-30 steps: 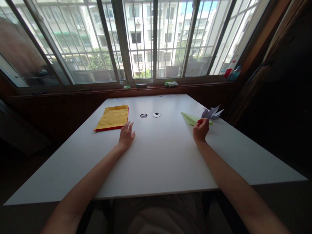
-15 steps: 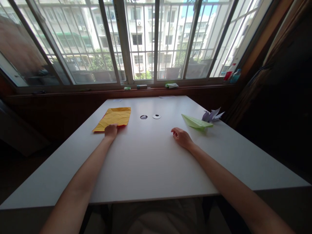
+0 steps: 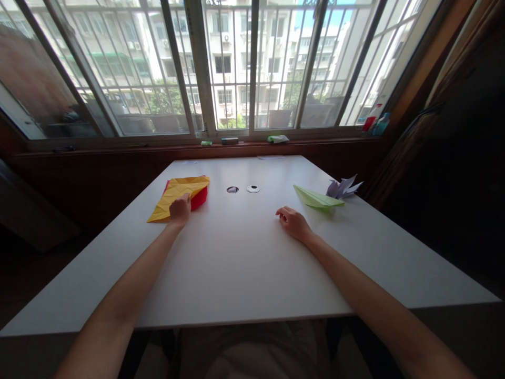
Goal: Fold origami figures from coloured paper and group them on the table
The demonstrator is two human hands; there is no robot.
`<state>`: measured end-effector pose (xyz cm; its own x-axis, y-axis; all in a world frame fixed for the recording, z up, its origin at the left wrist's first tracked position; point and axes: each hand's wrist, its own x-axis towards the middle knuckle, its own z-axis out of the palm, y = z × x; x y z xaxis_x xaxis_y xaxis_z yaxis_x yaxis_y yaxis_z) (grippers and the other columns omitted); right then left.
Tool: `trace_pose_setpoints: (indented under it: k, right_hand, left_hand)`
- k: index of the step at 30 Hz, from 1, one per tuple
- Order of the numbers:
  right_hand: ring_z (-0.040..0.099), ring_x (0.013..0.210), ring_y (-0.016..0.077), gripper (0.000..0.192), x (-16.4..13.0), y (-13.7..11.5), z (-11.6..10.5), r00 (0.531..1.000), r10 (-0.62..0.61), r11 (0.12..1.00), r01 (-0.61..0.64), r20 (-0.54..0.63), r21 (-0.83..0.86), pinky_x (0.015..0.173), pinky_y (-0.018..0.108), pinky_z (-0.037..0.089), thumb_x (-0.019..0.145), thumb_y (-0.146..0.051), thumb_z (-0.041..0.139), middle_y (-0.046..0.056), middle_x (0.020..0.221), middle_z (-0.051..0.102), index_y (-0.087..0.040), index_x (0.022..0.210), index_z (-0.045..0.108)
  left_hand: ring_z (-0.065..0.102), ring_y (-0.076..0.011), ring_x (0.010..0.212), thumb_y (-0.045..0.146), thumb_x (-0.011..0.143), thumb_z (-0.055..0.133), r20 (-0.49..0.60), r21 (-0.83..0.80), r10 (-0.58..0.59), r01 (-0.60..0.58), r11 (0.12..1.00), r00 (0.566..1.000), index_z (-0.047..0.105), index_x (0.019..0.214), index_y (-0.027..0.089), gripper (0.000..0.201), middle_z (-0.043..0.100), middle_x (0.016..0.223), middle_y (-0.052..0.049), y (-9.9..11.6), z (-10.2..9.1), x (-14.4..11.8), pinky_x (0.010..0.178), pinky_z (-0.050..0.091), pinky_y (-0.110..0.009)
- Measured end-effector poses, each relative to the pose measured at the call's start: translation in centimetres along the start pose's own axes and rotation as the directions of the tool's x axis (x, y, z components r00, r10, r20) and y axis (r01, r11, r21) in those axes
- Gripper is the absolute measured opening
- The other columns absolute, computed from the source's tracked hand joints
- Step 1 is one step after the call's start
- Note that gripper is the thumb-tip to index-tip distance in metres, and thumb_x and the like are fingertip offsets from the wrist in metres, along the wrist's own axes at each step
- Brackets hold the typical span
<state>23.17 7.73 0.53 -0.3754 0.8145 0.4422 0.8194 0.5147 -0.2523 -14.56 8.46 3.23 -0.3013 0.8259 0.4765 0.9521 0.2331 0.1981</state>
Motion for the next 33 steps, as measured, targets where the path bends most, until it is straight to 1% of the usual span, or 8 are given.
trace_pose_setpoints:
  k: [3, 5, 9, 13, 19, 23, 30, 33]
  right_hand:
    - [0.052, 0.072, 0.0156, 0.024, 0.1, -0.2, 0.0, 0.999, -0.011, 1.000, 0.012, -0.042, 0.004, 0.066, 0.025, 0.039, 0.073, -0.008, 0.039, 0.004, 0.081, 0.058, -0.019, 0.085, 0.058]
    - [0.051, 0.079, 0.0177, 0.025, 0.1, -0.2, -0.3, 0.986, 0.009, 1.000, -0.012, -0.168, -0.019, 0.073, 0.028, 0.039, 0.073, -0.007, 0.039, 0.006, 0.085, 0.058, -0.018, 0.087, 0.057]
    - [0.044, 0.095, 0.0252, 0.031, 0.1, 1.3, -1.9, 0.842, 0.189, 0.952, -0.284, -0.505, -0.116, 0.082, 0.037, 0.034, 0.071, -0.010, 0.042, 0.012, 0.099, 0.054, -0.014, 0.100, 0.052]
    - [0.037, 0.100, 0.0309, 0.041, -0.4, 4.4, -3.4, 0.702, 0.329, 0.857, -0.503, -0.632, -0.112, 0.076, 0.040, 0.034, 0.067, -0.020, 0.052, 0.016, 0.108, 0.049, -0.011, 0.107, 0.049]
    - [0.042, 0.088, 0.0273, 0.021, -1.0, 7.0, -3.2, 0.703, 0.415, 0.812, -0.572, -0.578, -0.112, 0.070, 0.038, 0.035, 0.065, -0.016, 0.051, 0.013, 0.092, 0.057, -0.014, 0.083, 0.063]
    - [0.043, 0.086, 0.0258, 0.025, -1.4, 7.8, -3.2, 0.699, 0.433, 0.830, -0.555, -0.568, -0.050, 0.071, 0.039, 0.035, 0.066, -0.009, 0.044, 0.011, 0.089, 0.060, -0.014, 0.077, 0.066]
    - [0.040, 0.100, 0.0283, 0.038, -1.6, 8.2, -4.2, 0.537, 0.433, 0.800, -0.599, -0.724, 0.035, 0.081, 0.045, 0.031, 0.068, -0.004, 0.034, 0.011, 0.108, 0.052, -0.015, 0.087, 0.064]
    - [0.041, 0.102, 0.0258, 0.041, -0.9, 6.4, -3.8, 0.611, 0.359, 0.874, -0.485, -0.706, 0.025, 0.086, 0.043, 0.032, 0.067, -0.002, 0.032, 0.010, 0.110, 0.050, -0.016, 0.092, 0.062]
  left_hand:
    - [0.058, -0.0239, 0.087, 0.027, 0.089, 0.025, -0.219, -0.164, -0.033, -0.003, 0.986, 0.975, 0.049, 0.113, 0.011, 0.038, 0.062, 0.097, -0.015, 1.4, -0.9, -0.5, 0.072, 0.043, -0.032]
    - [0.057, -0.0214, 0.091, 0.026, 0.088, 0.028, -0.265, -0.247, 0.096, -0.164, 0.955, 0.959, 0.052, 0.110, 0.012, 0.035, 0.061, 0.101, -0.013, 2.7, -1.4, -1.6, 0.076, 0.043, -0.030]
    - [0.053, -0.0167, 0.101, 0.019, 0.085, 0.036, -0.195, -0.340, 0.520, -0.555, 0.759, 0.831, 0.055, 0.104, 0.018, 0.027, 0.060, 0.107, -0.006, 5.7, -1.4, -5.3, 0.087, 0.040, -0.028]
    - [0.055, -0.0160, 0.098, 0.016, 0.082, 0.038, -0.012, -0.415, 0.685, -0.627, 0.659, 0.728, 0.057, 0.099, 0.022, 0.026, 0.061, 0.102, -0.004, 7.5, -0.6, -8.4, 0.083, 0.044, -0.027]
    - [0.058, -0.0158, 0.089, 0.021, 0.081, 0.042, 0.064, -0.488, 0.646, -0.540, 0.686, 0.761, 0.060, 0.092, 0.025, 0.022, 0.064, 0.094, -0.002, 7.4, -0.3, -8.9, 0.076, 0.046, -0.026]
    - [0.057, -0.0158, 0.092, 0.021, 0.081, 0.042, 0.062, -0.522, 0.657, -0.537, 0.663, 0.751, 0.060, 0.094, 0.025, 0.023, 0.064, 0.097, -0.002, 7.3, -0.4, -8.7, 0.078, 0.045, -0.026]
    - [0.056, -0.0162, 0.095, 0.018, 0.079, 0.042, 0.054, -0.521, 0.676, -0.556, 0.647, 0.735, 0.060, 0.096, 0.025, 0.026, 0.063, 0.100, -0.002, 7.4, -0.3, -8.7, 0.080, 0.045, -0.027]
    - [0.056, -0.0167, 0.097, 0.013, 0.076, 0.042, 0.062, -0.512, 0.646, -0.531, 0.675, 0.761, 0.059, 0.100, 0.025, 0.031, 0.063, 0.103, -0.002, 7.4, -0.3, -8.7, 0.082, 0.045, -0.028]
